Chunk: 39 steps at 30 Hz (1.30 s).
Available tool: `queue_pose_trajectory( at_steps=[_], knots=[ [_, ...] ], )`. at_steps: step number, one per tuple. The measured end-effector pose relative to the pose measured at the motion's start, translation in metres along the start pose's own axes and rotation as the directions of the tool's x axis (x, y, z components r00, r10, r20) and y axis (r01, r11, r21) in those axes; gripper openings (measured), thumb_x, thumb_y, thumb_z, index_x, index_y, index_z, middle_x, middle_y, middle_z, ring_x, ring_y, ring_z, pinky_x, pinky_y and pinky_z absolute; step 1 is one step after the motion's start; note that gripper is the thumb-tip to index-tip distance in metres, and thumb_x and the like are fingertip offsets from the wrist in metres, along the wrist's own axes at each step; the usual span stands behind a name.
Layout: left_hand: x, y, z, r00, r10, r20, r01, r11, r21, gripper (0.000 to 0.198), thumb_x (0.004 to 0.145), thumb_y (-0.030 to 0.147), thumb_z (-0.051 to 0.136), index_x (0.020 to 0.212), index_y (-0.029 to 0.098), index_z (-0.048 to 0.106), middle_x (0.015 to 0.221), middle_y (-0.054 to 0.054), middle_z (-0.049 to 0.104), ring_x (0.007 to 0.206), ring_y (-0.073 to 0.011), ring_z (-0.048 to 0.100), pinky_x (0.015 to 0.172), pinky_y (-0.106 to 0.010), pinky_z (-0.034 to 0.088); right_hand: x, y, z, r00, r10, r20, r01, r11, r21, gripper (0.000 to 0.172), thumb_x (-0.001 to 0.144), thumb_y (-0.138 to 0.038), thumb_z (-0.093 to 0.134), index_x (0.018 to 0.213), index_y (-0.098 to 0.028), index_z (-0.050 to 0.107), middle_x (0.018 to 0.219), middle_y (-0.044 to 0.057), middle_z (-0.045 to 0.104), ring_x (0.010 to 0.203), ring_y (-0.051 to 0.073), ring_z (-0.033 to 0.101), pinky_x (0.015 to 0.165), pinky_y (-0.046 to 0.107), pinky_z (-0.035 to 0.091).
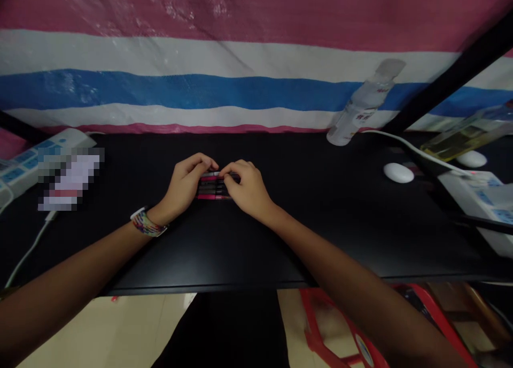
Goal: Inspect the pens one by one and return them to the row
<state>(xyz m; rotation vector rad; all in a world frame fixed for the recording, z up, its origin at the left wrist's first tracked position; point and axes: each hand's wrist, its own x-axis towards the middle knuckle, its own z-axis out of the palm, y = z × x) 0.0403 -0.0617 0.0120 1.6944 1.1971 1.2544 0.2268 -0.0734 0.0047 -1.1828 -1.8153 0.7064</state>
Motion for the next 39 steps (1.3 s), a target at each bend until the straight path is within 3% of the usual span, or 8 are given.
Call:
queue_pose_trajectory(
  at_steps=[10,15,18,22,27,34,36,39],
  knots=[
    [-0.003,0.001,-0.001,0.996,0.074,0.044,-0.078,0.992,0.096,0.020,0.101,0.031,0.061,0.087,0.023,0.072,0.091,-0.004,0.073,0.090,-0.0226,0.069,0.087,-0.038,0.052,-0.006,-0.001,0.001,0.990,-0.116,0.075,0.128,0.976,-0.176,0.022,0.095,-0.010,0.061,0.100,-0.024,0.077,0.112,0.009,0.076,0.108,0.029,0.070,0.100,0.050,0.052],
    [0.002,-0.002,-0.010,0.992,0.125,0.017,-0.126,0.980,0.155,0.021,0.102,0.032,0.062,0.087,0.023,0.073,0.091,-0.004,0.074,0.087,-0.0221,0.068,0.083,-0.037,0.051,-0.012,-0.005,0.001,0.967,-0.254,0.030,0.256,0.954,-0.156,0.019,0.090,-0.010,0.068,0.090,-0.026,0.078,0.121,0.010,0.076,0.135,0.037,0.060,0.114,0.059,0.050],
    [0.006,-0.007,-0.015,0.996,0.091,0.014,-0.092,0.988,0.123,0.020,0.102,0.031,0.061,0.088,0.023,0.073,0.091,-0.004,0.076,0.089,-0.0224,0.071,0.085,-0.037,0.054,-0.016,-0.012,-0.001,0.938,-0.331,0.106,0.344,0.928,-0.142,0.020,0.093,-0.013,0.068,0.082,-0.027,0.076,0.121,0.009,0.077,0.140,0.037,0.058,0.117,0.062,0.049],
    [0.008,-0.011,-0.015,0.997,0.074,0.015,-0.075,0.994,0.075,0.018,0.101,0.030,0.062,0.089,0.022,0.073,0.092,-0.004,0.078,0.090,-0.0221,0.074,0.087,-0.036,0.056,-0.019,-0.021,-0.003,0.889,-0.411,0.203,0.439,0.891,-0.118,0.022,0.096,-0.016,0.065,0.080,-0.026,0.075,0.118,0.010,0.078,0.137,0.035,0.062,0.114,0.059,0.051],
    [0.006,-0.011,-0.015,0.997,0.076,0.025,-0.078,0.992,0.102,0.020,0.102,0.031,0.061,0.090,0.022,0.073,0.091,-0.003,0.078,0.088,-0.0210,0.072,0.084,-0.035,0.054,-0.019,-0.023,-0.003,0.871,-0.442,0.216,0.482,0.855,-0.193,0.017,0.097,-0.020,0.067,0.085,-0.027,0.077,0.119,0.011,0.078,0.136,0.035,0.063,0.113,0.060,0.051],
    [0.006,-0.013,-0.013,0.998,0.059,0.006,-0.059,0.996,0.072,0.012,0.097,0.029,0.068,0.098,0.020,0.075,0.092,-0.003,0.078,0.086,-0.0205,0.073,0.082,-0.034,0.054,-0.018,-0.016,-0.002,0.767,-0.559,0.315,0.639,0.714,-0.287,0.009,0.097,-0.024,0.074,0.090,-0.021,0.078,0.119,0.015,0.076,0.132,0.038,0.062,0.112,0.059,0.051],
    [0.005,-0.011,-0.014,0.998,0.066,0.005,-0.066,0.996,0.064,0.011,0.097,0.029,0.069,0.100,0.020,0.075,0.092,-0.003,0.078,0.086,-0.0201,0.073,0.083,-0.033,0.055,-0.018,-0.016,-0.002,0.770,-0.566,0.294,0.631,0.742,-0.226,0.010,0.101,-0.021,0.071,0.093,-0.021,0.076,0.114,0.013,0.078,0.126,0.035,0.065,0.109,0.054,0.053],
    [0.003,-0.003,-0.017,0.987,0.154,0.043,-0.155,0.988,0.010,0.016,0.103,0.031,0.066,0.099,0.019,0.076,0.096,-0.004,0.078,0.092,-0.0201,0.074,0.086,-0.033,0.056,-0.017,-0.015,-0.003,0.825,-0.517,0.229,0.555,0.816,-0.159,0.011,0.107,-0.026,0.068,0.100,-0.021,0.074,0.101,0.009,0.079,0.109,0.029,0.070,0.098,0.047,0.054]
  ],
)
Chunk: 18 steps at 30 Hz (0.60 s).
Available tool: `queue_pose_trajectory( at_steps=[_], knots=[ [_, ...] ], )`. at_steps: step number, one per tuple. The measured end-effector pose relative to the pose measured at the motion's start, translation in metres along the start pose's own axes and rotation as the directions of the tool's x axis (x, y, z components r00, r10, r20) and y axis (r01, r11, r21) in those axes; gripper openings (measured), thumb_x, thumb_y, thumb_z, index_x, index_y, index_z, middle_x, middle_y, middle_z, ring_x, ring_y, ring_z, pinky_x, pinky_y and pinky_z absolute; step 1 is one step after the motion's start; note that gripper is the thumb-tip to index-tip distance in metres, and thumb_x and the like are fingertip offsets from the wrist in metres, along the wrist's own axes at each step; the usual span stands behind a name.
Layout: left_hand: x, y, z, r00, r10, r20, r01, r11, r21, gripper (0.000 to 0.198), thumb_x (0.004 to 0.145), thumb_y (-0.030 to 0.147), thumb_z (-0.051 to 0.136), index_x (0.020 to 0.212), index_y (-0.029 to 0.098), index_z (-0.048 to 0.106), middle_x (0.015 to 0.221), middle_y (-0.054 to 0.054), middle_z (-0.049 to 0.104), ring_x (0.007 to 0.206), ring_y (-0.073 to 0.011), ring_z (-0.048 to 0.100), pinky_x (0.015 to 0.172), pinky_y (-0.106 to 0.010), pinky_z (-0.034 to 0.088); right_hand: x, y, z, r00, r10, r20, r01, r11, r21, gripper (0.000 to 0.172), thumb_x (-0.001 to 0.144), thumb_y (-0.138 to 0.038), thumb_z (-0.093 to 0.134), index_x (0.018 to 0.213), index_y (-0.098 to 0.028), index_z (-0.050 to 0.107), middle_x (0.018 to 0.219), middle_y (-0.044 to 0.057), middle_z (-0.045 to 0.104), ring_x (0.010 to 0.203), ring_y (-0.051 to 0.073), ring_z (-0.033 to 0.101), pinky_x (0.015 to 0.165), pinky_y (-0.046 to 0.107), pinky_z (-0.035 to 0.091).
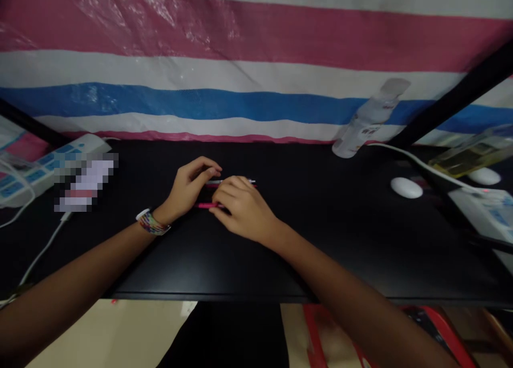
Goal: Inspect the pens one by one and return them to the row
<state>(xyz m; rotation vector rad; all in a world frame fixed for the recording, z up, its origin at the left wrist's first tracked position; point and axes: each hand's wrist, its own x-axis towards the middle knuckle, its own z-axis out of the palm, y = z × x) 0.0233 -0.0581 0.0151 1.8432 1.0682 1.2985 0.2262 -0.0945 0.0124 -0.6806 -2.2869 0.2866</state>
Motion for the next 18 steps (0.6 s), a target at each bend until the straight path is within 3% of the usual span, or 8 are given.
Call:
queue_pose_trajectory(
  at_steps=[3,6,11,15,18],
  knots=[
    [-0.002,0.007,-0.004,0.991,0.100,0.090,-0.104,0.994,0.041,0.028,0.109,0.035,0.059,0.094,0.019,0.077,0.089,-0.004,0.076,0.084,-0.0185,0.071,0.082,-0.032,0.054,0.000,0.005,-0.002,0.995,0.076,-0.057,-0.076,0.997,-0.011,0.016,0.111,-0.028,0.063,0.101,-0.020,0.073,0.095,0.007,0.079,0.090,0.024,0.069,0.090,0.041,0.050],
    [-0.002,0.010,-0.005,0.973,0.166,0.163,-0.188,0.973,0.137,0.026,0.106,0.034,0.065,0.088,0.019,0.077,0.084,-0.003,0.076,0.078,-0.0180,0.068,0.078,-0.032,0.052,-0.001,0.012,-0.005,0.987,0.121,-0.105,-0.129,0.989,-0.077,0.023,0.114,-0.032,0.060,0.100,-0.020,0.074,0.082,0.003,0.074,0.074,0.020,0.064,0.081,0.037,0.045],
    [-0.001,0.008,-0.005,0.981,0.119,0.153,-0.132,0.988,0.082,0.019,0.103,0.034,0.071,0.099,0.020,0.083,0.097,-0.006,0.083,0.090,-0.0213,0.075,0.086,-0.033,0.057,0.000,0.021,-0.011,0.962,0.207,-0.180,-0.226,0.970,-0.094,0.024,0.109,-0.040,0.070,0.098,-0.020,0.078,0.081,0.003,0.072,0.072,0.018,0.064,0.075,0.036,0.042],
    [0.001,0.002,-0.007,0.995,0.041,0.089,-0.041,0.999,0.003,0.018,0.102,0.035,0.075,0.102,0.020,0.084,0.100,-0.006,0.083,0.095,-0.0221,0.076,0.088,-0.033,0.057,0.005,0.031,-0.016,0.878,0.413,-0.240,-0.372,0.907,0.199,0.019,0.097,-0.040,0.082,0.093,-0.022,0.080,0.081,0.002,0.073,0.073,0.017,0.064,0.070,0.033,0.046],
    [0.002,-0.003,-0.008,1.000,-0.004,0.019,0.005,1.000,-0.028,0.018,0.102,0.036,0.074,0.102,0.020,0.083,0.096,-0.005,0.081,0.090,-0.0206,0.075,0.084,-0.032,0.056,0.008,0.042,-0.019,0.798,0.580,-0.162,-0.431,0.739,0.518,0.017,0.091,-0.039,0.084,0.092,-0.022,0.081,0.075,0.000,0.071,0.066,0.016,0.062,0.067,0.033,0.049]
  ],
)
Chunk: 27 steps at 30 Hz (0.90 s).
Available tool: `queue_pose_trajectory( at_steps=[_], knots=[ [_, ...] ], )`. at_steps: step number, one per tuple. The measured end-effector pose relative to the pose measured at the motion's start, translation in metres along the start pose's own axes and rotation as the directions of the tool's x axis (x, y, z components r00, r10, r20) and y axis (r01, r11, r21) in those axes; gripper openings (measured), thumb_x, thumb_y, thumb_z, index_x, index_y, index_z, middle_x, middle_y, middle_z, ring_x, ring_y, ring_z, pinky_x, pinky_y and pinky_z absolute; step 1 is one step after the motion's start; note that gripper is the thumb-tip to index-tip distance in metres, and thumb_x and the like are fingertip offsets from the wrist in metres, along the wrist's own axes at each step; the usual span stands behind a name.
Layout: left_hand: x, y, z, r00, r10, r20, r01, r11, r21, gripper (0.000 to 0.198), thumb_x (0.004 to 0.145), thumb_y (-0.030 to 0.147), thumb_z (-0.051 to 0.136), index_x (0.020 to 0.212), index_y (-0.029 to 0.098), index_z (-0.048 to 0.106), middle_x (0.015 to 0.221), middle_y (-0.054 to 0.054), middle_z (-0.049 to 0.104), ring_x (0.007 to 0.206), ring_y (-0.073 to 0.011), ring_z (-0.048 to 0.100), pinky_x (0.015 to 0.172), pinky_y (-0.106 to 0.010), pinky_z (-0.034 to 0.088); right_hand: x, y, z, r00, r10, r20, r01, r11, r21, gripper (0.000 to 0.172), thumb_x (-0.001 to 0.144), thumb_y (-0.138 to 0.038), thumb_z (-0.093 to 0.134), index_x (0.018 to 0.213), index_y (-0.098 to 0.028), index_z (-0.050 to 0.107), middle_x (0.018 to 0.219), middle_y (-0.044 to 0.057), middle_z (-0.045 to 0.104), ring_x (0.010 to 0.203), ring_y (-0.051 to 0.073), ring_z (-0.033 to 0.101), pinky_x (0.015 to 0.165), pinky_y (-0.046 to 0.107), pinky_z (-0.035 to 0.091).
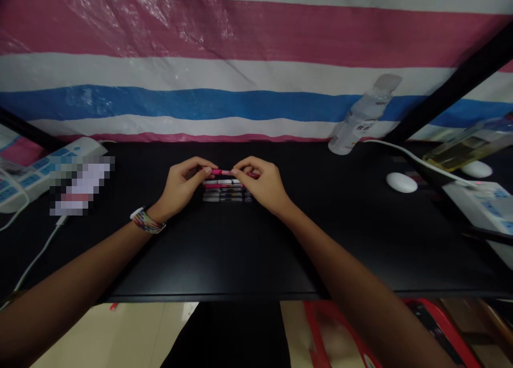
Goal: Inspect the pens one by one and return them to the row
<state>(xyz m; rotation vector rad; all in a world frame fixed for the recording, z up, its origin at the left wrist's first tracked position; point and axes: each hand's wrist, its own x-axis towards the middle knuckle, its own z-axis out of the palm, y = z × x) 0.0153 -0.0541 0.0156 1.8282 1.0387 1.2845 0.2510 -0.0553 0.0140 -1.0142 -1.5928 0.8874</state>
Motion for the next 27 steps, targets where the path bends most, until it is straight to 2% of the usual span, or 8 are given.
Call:
queue_pose_trajectory(
  at_steps=[2,5,12,17,21,23,25,27],
  knots=[
    [0.001,-0.004,-0.002,0.999,-0.018,-0.034,0.018,1.000,-0.016,0.018,0.103,0.037,0.073,0.102,0.020,0.081,0.090,-0.004,0.078,0.084,-0.0191,0.073,0.080,-0.031,0.054,0.004,0.005,-0.003,0.995,0.099,0.029,-0.103,0.978,0.180,0.020,0.088,-0.040,0.085,0.095,-0.021,0.081,0.077,0.001,0.073,0.063,0.015,0.061,0.066,0.033,0.051],
    [0.004,-0.009,-0.004,0.998,-0.031,-0.054,0.028,0.998,-0.050,0.016,0.102,0.035,0.073,0.102,0.020,0.079,0.081,-0.002,0.073,0.077,-0.0174,0.069,0.075,-0.030,0.052,0.008,0.012,-0.005,0.985,0.162,0.052,-0.170,0.944,0.284,0.024,0.083,-0.040,0.088,0.097,-0.021,0.082,0.084,0.003,0.077,0.064,0.014,0.064,0.066,0.034,0.054],
    [0.006,-0.013,-0.002,0.997,-0.078,-0.031,0.073,0.988,-0.136,0.015,0.103,0.032,0.068,0.101,0.022,0.079,0.066,0.002,0.057,0.062,-0.0141,0.053,0.062,-0.028,0.042,0.007,0.010,-0.002,0.986,0.167,0.005,-0.164,0.957,0.240,0.021,0.082,-0.037,0.089,0.096,-0.022,0.085,0.082,0.004,0.078,0.070,0.017,0.068,0.073,0.038,0.059],
    [0.006,-0.010,-0.001,0.996,-0.085,-0.023,0.080,0.984,-0.160,0.016,0.103,0.032,0.067,0.101,0.022,0.080,0.065,0.003,0.053,0.057,-0.0132,0.048,0.057,-0.027,0.039,0.005,0.007,-0.002,0.985,0.173,-0.005,-0.167,0.953,0.252,0.021,0.080,-0.036,0.091,0.096,-0.023,0.086,0.085,0.004,0.080,0.072,0.018,0.071,0.076,0.039,0.061],
    [0.005,-0.009,-0.002,0.997,-0.071,-0.024,0.068,0.991,-0.113,0.018,0.105,0.035,0.066,0.102,0.024,0.080,0.063,0.004,0.051,0.056,-0.0136,0.047,0.055,-0.028,0.039,0.005,0.009,-0.002,0.987,0.160,0.000,-0.153,0.945,0.289,0.022,0.080,-0.034,0.091,0.098,-0.023,0.085,0.083,0.003,0.080,0.072,0.018,0.072,0.076,0.039,0.061],
    [0.004,-0.008,-0.002,0.998,-0.044,-0.036,0.042,0.998,-0.036,0.019,0.107,0.037,0.066,0.104,0.024,0.080,0.066,0.003,0.058,0.059,-0.0148,0.053,0.059,-0.029,0.044,0.005,0.009,-0.001,0.988,0.153,0.001,-0.147,0.944,0.297,0.022,0.082,-0.036,0.090,0.098,-0.023,0.085,0.083,0.003,0.080,0.072,0.018,0.072,0.076,0.039,0.060],
    [0.004,-0.006,-0.001,0.999,0.014,-0.033,-0.012,0.998,0.066,0.017,0.106,0.038,0.070,0.107,0.024,0.080,0.082,-0.001,0.072,0.075,-0.0176,0.066,0.072,-0.032,0.053,0.006,0.009,-0.001,0.987,0.159,0.002,-0.152,0.943,0.295,0.022,0.083,-0.037,0.089,0.098,-0.022,0.084,0.084,0.003,0.079,0.070,0.017,0.071,0.074,0.038,0.060],
    [0.004,-0.004,-0.001,0.995,0.095,-0.014,-0.091,0.983,0.160,0.013,0.102,0.035,0.076,0.107,0.023,0.081,0.102,-0.005,0.079,0.093,-0.0212,0.072,0.086,-0.036,0.056,0.006,0.008,-0.001,0.986,0.169,0.005,-0.162,0.939,0.304,0.022,0.083,-0.038,0.089,0.097,-0.021,0.083,0.083,0.003,0.078,0.067,0.016,0.069,0.072,0.037,0.059]
  ],
)
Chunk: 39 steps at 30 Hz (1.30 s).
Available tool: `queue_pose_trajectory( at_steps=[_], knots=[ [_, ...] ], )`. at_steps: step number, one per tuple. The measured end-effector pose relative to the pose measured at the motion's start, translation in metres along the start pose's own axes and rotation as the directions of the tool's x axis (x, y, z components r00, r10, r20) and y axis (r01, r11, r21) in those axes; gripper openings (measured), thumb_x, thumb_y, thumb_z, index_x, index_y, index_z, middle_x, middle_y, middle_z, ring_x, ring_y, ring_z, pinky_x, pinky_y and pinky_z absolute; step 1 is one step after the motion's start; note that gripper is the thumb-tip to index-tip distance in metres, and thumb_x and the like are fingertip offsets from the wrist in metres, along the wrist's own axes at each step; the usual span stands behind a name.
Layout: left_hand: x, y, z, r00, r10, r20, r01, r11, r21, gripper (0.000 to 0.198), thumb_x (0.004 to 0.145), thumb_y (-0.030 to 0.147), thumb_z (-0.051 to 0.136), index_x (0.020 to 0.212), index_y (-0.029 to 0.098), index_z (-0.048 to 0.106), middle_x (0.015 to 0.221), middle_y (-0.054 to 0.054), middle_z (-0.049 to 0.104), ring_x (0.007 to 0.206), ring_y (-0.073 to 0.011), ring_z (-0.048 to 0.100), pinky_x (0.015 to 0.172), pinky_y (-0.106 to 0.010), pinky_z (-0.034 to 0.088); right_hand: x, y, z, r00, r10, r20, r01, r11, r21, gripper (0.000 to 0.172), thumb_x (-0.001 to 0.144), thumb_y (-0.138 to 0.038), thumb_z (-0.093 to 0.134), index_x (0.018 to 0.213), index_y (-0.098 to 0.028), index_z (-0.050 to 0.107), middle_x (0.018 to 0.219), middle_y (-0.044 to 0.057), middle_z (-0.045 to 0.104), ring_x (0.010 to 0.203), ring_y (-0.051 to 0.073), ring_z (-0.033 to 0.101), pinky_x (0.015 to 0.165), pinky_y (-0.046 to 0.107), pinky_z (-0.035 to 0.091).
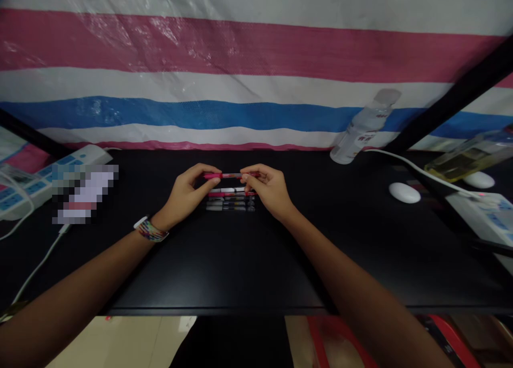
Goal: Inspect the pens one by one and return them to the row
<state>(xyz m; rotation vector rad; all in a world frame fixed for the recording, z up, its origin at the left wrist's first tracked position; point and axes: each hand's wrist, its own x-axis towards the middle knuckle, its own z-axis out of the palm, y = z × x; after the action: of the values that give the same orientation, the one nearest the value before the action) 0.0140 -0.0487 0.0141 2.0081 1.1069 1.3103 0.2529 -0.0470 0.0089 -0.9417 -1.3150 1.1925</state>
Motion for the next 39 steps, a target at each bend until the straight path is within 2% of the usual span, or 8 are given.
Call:
queue_pose_trajectory(
  at_steps=[6,13,18,22,27,31,35,39],
  knots=[
    [0.000,0.004,-0.003,0.990,0.138,-0.006,-0.136,0.983,0.125,0.010,0.101,0.028,0.078,0.107,0.025,0.085,0.102,-0.006,0.083,0.097,-0.0240,0.072,0.092,-0.041,0.055,0.000,0.000,-0.001,0.997,0.067,0.036,-0.071,0.992,0.108,0.029,0.080,-0.040,0.094,0.099,-0.021,0.083,0.077,0.001,0.075,0.064,0.014,0.066,0.068,0.035,0.056],
    [-0.001,0.004,-0.003,1.000,0.010,0.028,-0.010,1.000,-0.005,0.016,0.103,0.034,0.074,0.099,0.023,0.086,0.083,-0.003,0.076,0.079,-0.0200,0.068,0.077,-0.034,0.052,-0.001,-0.004,-0.001,0.999,0.011,0.040,-0.014,0.996,0.084,0.023,0.080,-0.034,0.093,0.097,-0.023,0.084,0.081,0.002,0.078,0.068,0.016,0.069,0.074,0.038,0.059],
    [-0.001,0.000,-0.003,0.990,-0.135,0.040,0.138,0.987,-0.082,0.052,0.107,0.047,0.068,0.063,0.020,0.066,0.060,0.001,0.056,0.065,-0.0166,0.061,0.066,-0.031,0.046,-0.001,-0.004,0.000,0.998,-0.025,0.064,0.021,0.998,0.066,0.021,0.082,-0.035,0.091,0.099,-0.023,0.084,0.082,0.002,0.078,0.066,0.016,0.069,0.072,0.037,0.058],
    [0.001,-0.001,-0.002,0.995,-0.096,-0.010,0.094,0.988,-0.123,0.021,0.093,0.040,0.085,0.103,0.022,0.081,0.088,-0.002,0.077,0.081,-0.0184,0.071,0.079,-0.031,0.056,0.000,-0.001,-0.001,0.999,0.000,0.033,-0.002,0.997,0.074,0.026,0.081,-0.040,0.092,0.099,-0.023,0.083,0.082,0.002,0.078,0.067,0.015,0.069,0.070,0.036,0.057],
    [0.002,-0.003,-0.002,0.990,-0.139,0.032,0.141,0.985,-0.097,0.030,0.105,0.047,0.070,0.093,0.021,0.080,0.081,-0.004,0.076,0.081,-0.0201,0.073,0.079,-0.033,0.057,0.001,0.001,-0.002,1.000,0.010,0.007,-0.011,0.996,0.084,0.030,0.082,-0.042,0.092,0.102,-0.023,0.083,0.083,0.002,0.076,0.069,0.015,0.068,0.072,0.036,0.058],
    [0.003,-0.007,-0.001,0.996,-0.087,-0.027,0.081,0.982,-0.170,0.048,0.089,0.038,0.089,0.132,0.024,0.072,0.087,0.000,0.074,0.083,-0.0182,0.072,0.083,-0.032,0.058,0.001,0.000,-0.003,1.000,0.026,-0.001,-0.026,0.994,0.102,0.029,0.082,-0.042,0.093,0.101,-0.023,0.082,0.084,0.002,0.076,0.070,0.015,0.067,0.074,0.036,0.059],
    [0.003,-0.007,-0.002,0.993,-0.113,0.032,0.115,0.988,-0.100,0.026,0.106,0.047,0.070,0.100,0.022,0.077,0.075,-0.001,0.070,0.071,-0.0165,0.066,0.073,-0.031,0.054,0.002,0.000,-0.003,0.999,0.046,-0.021,-0.042,0.987,0.157,0.029,0.079,-0.040,0.095,0.099,-0.023,0.082,0.083,0.002,0.077,0.069,0.014,0.067,0.073,0.034,0.058],
    [0.002,-0.004,-0.001,0.997,-0.078,-0.016,0.075,0.989,-0.127,0.034,0.094,0.037,0.084,0.123,0.024,0.075,0.090,-0.001,0.075,0.084,-0.0184,0.071,0.084,-0.032,0.057,0.003,0.000,-0.003,0.997,0.065,-0.035,-0.059,0.985,0.165,0.032,0.079,-0.043,0.094,0.100,-0.022,0.082,0.083,0.001,0.076,0.069,0.015,0.067,0.074,0.035,0.059]
  ],
)
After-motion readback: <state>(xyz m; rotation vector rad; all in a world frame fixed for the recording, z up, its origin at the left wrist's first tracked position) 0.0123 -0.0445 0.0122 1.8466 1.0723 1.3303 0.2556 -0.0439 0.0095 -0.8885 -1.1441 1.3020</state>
